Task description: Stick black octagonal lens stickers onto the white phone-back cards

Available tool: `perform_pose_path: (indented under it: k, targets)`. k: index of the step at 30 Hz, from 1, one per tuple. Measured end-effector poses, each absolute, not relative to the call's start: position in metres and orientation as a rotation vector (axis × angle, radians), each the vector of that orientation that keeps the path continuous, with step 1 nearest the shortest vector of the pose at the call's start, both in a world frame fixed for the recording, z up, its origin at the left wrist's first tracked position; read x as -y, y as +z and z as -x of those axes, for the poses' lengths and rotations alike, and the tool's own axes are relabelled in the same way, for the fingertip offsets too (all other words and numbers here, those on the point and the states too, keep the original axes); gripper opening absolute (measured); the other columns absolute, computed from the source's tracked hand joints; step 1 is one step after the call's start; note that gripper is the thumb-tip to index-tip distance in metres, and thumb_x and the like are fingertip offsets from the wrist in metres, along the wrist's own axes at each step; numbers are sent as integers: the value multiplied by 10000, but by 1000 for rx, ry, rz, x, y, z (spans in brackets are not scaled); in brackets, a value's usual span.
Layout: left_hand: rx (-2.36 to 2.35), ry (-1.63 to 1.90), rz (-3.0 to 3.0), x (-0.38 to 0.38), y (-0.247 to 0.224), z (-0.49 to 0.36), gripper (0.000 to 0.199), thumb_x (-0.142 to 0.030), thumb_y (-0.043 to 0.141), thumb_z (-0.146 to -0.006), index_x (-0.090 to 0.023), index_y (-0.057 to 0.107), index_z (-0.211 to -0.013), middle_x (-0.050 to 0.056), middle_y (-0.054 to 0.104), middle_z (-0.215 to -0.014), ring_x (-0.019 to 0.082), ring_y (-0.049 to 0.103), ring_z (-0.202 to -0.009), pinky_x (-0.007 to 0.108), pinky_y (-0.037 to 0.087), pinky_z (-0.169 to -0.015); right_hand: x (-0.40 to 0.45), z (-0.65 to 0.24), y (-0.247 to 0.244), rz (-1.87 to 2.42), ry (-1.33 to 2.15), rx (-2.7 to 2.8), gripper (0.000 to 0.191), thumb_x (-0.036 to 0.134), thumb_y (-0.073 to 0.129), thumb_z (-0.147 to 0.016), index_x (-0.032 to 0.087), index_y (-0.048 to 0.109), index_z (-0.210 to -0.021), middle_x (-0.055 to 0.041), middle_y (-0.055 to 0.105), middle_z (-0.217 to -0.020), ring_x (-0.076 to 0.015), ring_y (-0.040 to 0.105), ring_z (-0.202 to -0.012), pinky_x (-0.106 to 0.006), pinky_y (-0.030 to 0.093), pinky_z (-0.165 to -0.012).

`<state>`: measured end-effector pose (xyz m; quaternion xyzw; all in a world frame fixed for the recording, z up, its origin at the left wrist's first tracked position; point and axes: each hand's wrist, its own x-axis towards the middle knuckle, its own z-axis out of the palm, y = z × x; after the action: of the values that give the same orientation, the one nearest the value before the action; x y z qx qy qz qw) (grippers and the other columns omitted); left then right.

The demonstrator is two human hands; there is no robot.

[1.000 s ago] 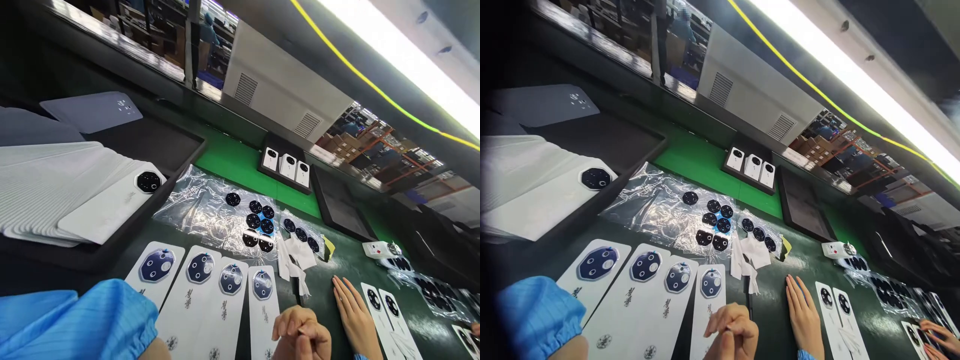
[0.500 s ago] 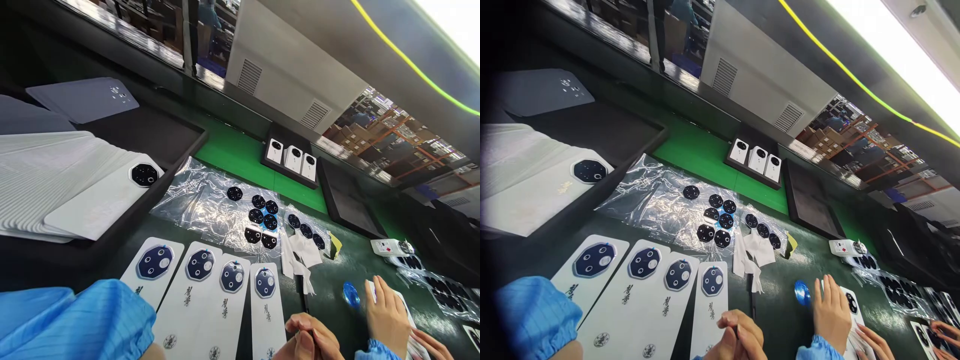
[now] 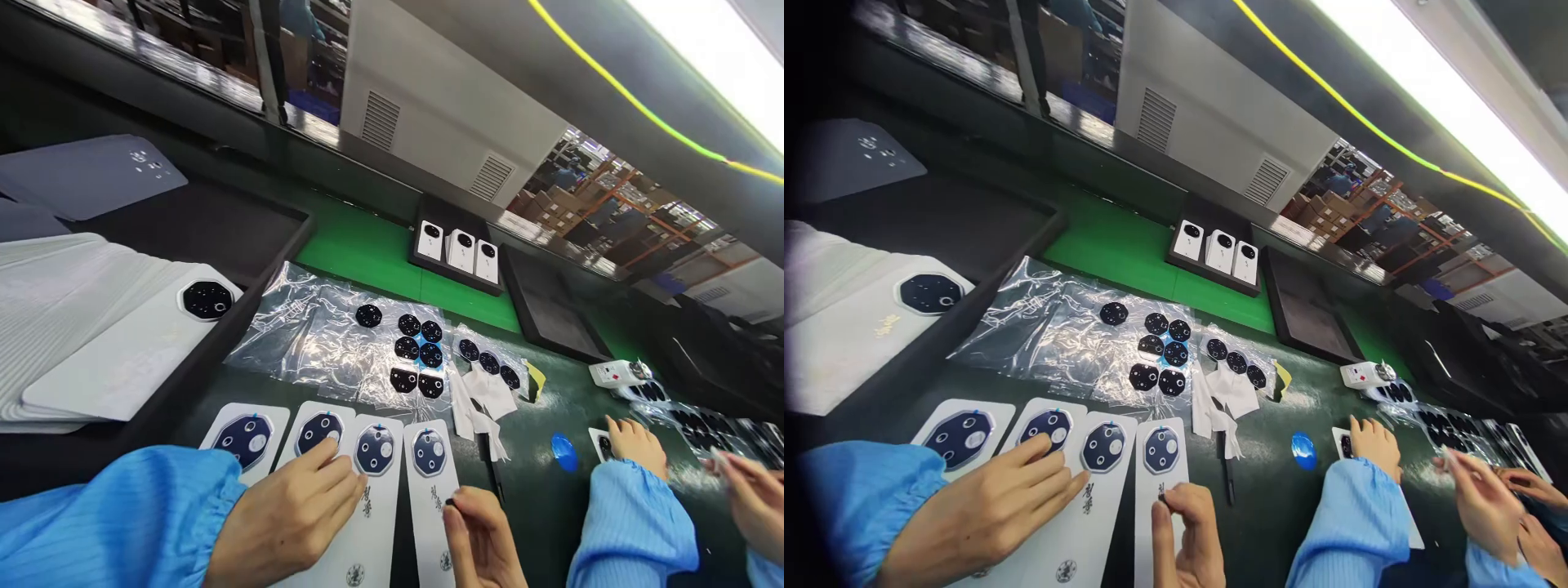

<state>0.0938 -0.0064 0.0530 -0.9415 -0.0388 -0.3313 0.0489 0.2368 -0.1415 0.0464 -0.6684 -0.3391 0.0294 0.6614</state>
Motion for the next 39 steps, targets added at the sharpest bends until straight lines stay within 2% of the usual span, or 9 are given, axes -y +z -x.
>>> perform_pose_path:
  k: [3, 7, 13, 18, 21, 24, 36, 39]
  targets:
    - [116, -993, 2874, 4, 46, -99, 368, 23, 312, -926, -88, 661, -888, 9, 567, -616, 163, 447, -600, 369, 333, -721, 140, -233, 45, 1509, 313, 636, 115, 324, 707, -805, 216, 669, -809, -30, 615, -811, -153, 605, -746, -250, 529, -690]
    - [178, -975, 2864, 3, 37, -100, 312, 3, 357, -914, -106, 648, -892, 8, 538, -600, 173, 433, -598, 363, 319, -682, 138, -229, 40, 1484, 482, 562, 211, 416, 744, -751, 216, 693, -793, -30, 630, -811, -145, 603, -692, -259, 544, -669]
    - [172, -960, 2889, 2, 38, -100, 295, 16, 378, -898, -118, 639, -866, 1, 527, -593, 171, 425, -594, 364, 310, -701, 135, -234, 44, 1524, 518, 616, 175, 393, 721, -773, 219, 711, -790, -18, 643, -825, -123, 609, -629, -238, 540, -630]
    - [128, -829, 2903, -2, 46, -98, 260, 30, 405, -870, -141, 599, -834, -13, 518, -611, 164, 425, -574, 354, 288, -665, 127, -248, 47, 1673, 402, 948, 73, 244, 646, -832, 216, 691, -883, -24, 663, -808, -159, 637, -756, -240, 543, -686]
    - [124, -798, 2896, -3, 49, -97, 270, 24, 387, -878, -150, 583, -815, -18, 509, -602, 162, 419, -563, 355, 282, -640, 116, -251, 51, 1700, 300, 1343, 151, 131, 560, -863, 229, 674, -870, -19, 608, -810, -147, 611, -730, -236, 532, -645]
    - [117, -785, 2874, -5, 49, -97, 281, 18, 369, -887, -138, 599, -845, -16, 515, -589, 165, 422, -559, 357, 287, -632, 106, -247, 54, 1743, 115, 1504, 209, 70, 497, -867, 226, 636, -856, -21, 525, -814, -145, 573, -728, -242, 520, -618]
    - [96, -800, 2876, -8, 52, -99, 321, 32, 342, -880, -109, 627, -834, -12, 518, -554, 160, 433, -543, 357, 298, -635, 103, -238, 57, 1832, -324, 1731, 191, 115, 433, -939, 212, 584, -870, -69, 498, -920, -196, 492, -853, -304, 484, -674]
    - [91, -779, 2875, -8, 53, -99, 319, 37, 347, -873, -109, 627, -828, -11, 514, -548, 161, 430, -538, 357, 297, -636, 100, -233, 56, 1840, -411, 1735, 259, 169, 369, -983, 202, 592, -855, -79, 515, -926, -202, 480, -883, -312, 459, -718]
